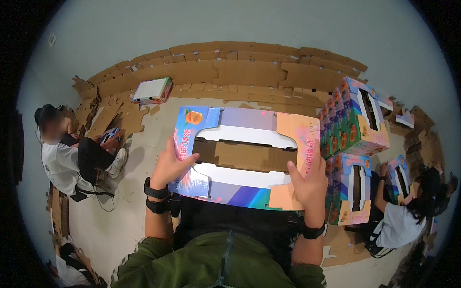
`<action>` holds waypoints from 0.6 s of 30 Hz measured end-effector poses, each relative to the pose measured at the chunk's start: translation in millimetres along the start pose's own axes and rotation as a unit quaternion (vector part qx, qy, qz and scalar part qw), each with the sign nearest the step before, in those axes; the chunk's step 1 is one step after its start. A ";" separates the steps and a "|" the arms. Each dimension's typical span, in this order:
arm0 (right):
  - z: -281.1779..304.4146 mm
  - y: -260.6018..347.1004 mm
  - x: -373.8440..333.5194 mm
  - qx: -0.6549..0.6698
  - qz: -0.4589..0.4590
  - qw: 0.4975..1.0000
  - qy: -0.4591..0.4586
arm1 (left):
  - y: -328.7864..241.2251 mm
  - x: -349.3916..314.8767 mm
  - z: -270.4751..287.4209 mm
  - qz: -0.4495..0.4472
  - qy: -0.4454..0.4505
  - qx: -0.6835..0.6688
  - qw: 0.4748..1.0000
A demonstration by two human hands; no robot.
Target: Assemble cardboard boxes for peaches by folding and securing the flaps.
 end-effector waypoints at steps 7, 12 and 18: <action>16.2 -52.1 -8.1 0.244 0.024 0.967 0.071 | 51.4 -10.4 4.9 -0.027 0.080 -0.265 0.960; 11.9 -63.1 -32.0 0.410 -0.056 0.900 0.137 | 73.1 -36.6 -8.6 -0.003 0.144 -0.419 0.897; 1.8 -66.8 -35.0 0.512 -0.121 0.829 0.190 | 66.5 -43.3 -19.8 0.070 0.165 -0.471 0.864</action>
Point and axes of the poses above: each hand's wrist, its own x-axis towards the middle knuckle, its own z-axis out of the back of the hand, y = z × x, the point moved 3 cm from there along x, towards the middle knuckle
